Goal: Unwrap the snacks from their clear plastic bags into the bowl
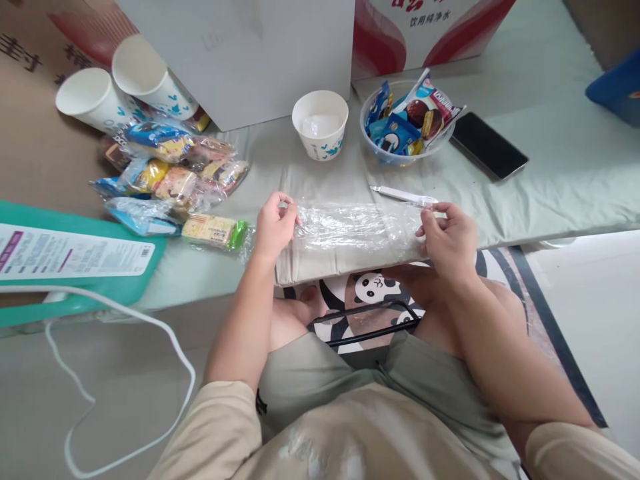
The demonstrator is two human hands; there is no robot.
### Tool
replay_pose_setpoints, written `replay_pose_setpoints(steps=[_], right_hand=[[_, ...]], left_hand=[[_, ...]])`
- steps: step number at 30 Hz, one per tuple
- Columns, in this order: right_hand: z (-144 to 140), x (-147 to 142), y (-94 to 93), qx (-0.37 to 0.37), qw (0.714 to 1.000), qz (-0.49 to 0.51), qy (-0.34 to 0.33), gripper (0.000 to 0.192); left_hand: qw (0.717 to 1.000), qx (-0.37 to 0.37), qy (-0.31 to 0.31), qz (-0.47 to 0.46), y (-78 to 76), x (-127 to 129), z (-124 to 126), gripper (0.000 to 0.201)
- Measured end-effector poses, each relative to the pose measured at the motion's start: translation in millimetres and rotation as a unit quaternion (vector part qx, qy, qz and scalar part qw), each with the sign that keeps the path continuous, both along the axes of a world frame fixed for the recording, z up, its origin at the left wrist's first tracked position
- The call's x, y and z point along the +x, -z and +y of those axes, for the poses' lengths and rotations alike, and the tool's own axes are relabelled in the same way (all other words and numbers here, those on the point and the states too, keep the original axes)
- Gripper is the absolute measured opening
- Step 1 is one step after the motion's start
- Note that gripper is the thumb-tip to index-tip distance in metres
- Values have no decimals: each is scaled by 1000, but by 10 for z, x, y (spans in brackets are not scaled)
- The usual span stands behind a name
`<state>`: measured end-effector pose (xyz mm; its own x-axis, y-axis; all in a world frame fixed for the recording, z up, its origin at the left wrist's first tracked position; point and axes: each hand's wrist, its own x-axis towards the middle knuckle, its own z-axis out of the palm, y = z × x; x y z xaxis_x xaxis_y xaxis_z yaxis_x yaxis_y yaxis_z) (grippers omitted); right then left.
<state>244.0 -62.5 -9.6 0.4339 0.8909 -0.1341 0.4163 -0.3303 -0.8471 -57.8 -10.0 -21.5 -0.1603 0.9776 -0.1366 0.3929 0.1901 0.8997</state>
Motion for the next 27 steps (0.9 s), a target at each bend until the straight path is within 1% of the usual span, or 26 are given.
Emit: replay_pose_setpoints(steps=[2, 6, 9, 11, 13, 15, 17, 19, 21, 22, 24, 25, 27], right_hand=[[27, 31, 9, -2, 998, -59, -5, 21], [61, 100, 82, 24, 981, -188, -29, 23], [57, 124, 144, 49, 969, -235, -60, 29], [53, 129, 180, 44, 963, -254, -72, 33], [51, 135, 213, 33, 961, -266, -69, 38], [38, 147, 236, 35, 960, -270, -60, 44], [-6, 165, 227, 53, 961, -266, -61, 50], [-86, 170, 165, 96, 956, -269, -72, 55], [-175, 136, 44, 151, 944, -280, -91, 54], [-205, 98, -33, 174, 937, -283, -112, 52], [-199, -28, -191, 198, 921, -273, -196, 48], [-152, -110, -259, 200, 910, -262, -253, 50], [29, -295, -354, 193, 881, -241, -358, 61]], left_hand=[[998, 3, -10, 57, -7, -4, 10, 8], [988, 24, -8, 153, -17, -10, 29, 24], [982, 50, 24, 181, 15, 10, 54, 29], [980, 60, 45, 185, 44, 49, 69, 29], [980, 69, 64, 176, 60, 104, 72, 24], [982, 78, 92, 144, 59, 163, 61, 18], [985, 77, 126, 91, 48, 212, 37, 18], [986, 75, 149, 27, 34, 240, 11, 18], [984, 77, 157, -44, 20, 244, -7, 21], [981, 75, 157, -82, 11, 238, -12, 24], [974, 53, 163, -150, -18, 215, -12, 32], [969, 33, 170, -176, -37, 200, -9, 36], [960, -3, 188, -208, -85, 168, 0, 40]])
